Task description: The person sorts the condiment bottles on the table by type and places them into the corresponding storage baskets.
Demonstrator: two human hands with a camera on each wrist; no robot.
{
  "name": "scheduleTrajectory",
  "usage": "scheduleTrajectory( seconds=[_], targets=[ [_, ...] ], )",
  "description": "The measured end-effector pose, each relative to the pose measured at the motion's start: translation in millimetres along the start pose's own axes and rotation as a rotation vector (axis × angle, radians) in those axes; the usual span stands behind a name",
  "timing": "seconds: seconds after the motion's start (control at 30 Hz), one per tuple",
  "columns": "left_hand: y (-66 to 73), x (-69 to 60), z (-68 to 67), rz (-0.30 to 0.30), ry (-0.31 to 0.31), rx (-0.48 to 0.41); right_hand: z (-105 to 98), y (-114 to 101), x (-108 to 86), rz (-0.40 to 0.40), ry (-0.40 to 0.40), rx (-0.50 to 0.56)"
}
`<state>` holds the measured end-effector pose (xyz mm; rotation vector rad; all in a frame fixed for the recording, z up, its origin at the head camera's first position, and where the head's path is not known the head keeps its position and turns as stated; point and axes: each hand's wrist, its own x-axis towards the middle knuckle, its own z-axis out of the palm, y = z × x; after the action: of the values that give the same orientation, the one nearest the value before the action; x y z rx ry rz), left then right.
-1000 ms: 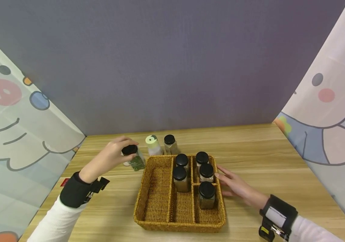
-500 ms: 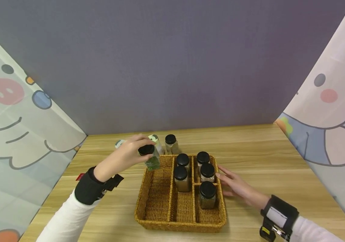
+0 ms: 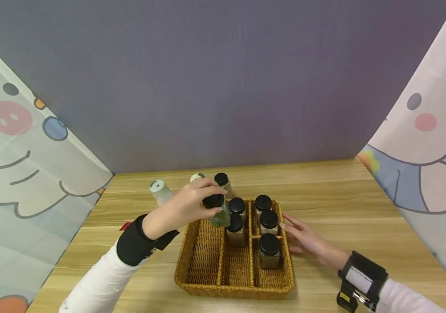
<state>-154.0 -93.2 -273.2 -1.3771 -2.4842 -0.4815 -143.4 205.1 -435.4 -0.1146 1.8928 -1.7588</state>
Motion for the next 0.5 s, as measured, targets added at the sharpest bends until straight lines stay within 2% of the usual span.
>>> scheduleTrajectory(
  seconds=[0.2,0.3,0.4,0.5],
  targets=[
    [15.7,8.7,4.1,0.092,0.037,0.078,0,1,1.0,-0.001,-0.005,0.005],
    [24.9,12.2,4.9,0.128,0.046,0.081,-1,1,1.7,0.0,-0.005,0.013],
    [33.9,15.2,5.8,0.144,0.028,0.048,-1,1,2.5,0.004,-0.001,0.022],
    [42.5,18.3,6.6,0.141,-0.018,0.015,0,1,2.9,0.006,0.0,0.019]
  ],
)
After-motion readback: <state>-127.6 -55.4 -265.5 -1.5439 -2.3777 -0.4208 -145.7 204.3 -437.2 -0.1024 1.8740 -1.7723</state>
